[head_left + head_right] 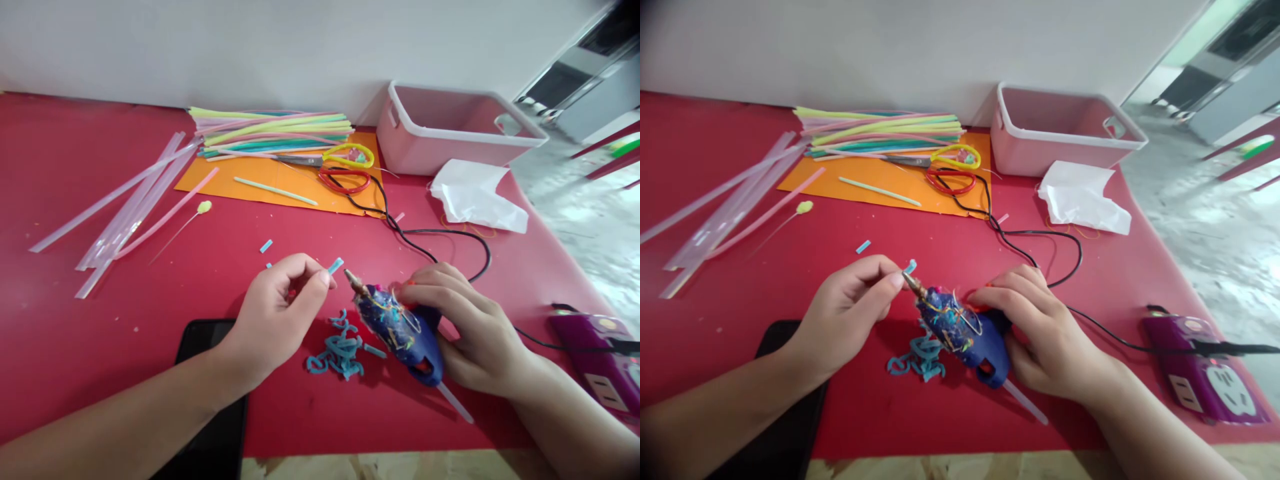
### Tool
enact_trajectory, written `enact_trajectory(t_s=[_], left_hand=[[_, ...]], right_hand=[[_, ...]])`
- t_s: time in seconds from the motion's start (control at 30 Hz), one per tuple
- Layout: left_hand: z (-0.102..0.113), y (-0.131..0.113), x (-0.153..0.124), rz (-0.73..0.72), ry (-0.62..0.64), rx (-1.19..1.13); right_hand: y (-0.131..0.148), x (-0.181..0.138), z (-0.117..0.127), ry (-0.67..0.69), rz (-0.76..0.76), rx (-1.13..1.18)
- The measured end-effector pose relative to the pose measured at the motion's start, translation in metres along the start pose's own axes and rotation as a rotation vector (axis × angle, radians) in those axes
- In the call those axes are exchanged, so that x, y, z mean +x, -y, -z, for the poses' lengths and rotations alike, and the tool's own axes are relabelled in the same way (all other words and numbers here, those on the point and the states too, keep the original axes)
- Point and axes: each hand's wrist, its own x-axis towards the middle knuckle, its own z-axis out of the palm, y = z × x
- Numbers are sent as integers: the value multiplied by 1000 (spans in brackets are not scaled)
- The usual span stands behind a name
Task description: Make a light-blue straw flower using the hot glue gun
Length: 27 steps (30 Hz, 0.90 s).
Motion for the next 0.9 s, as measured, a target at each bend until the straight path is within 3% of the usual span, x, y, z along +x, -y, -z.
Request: enact_trajectory(t_s=[0.9], left_hand=[[3,7,-3,-255,-34,130]], right_hand=[[-4,1,2,64,-9,12]])
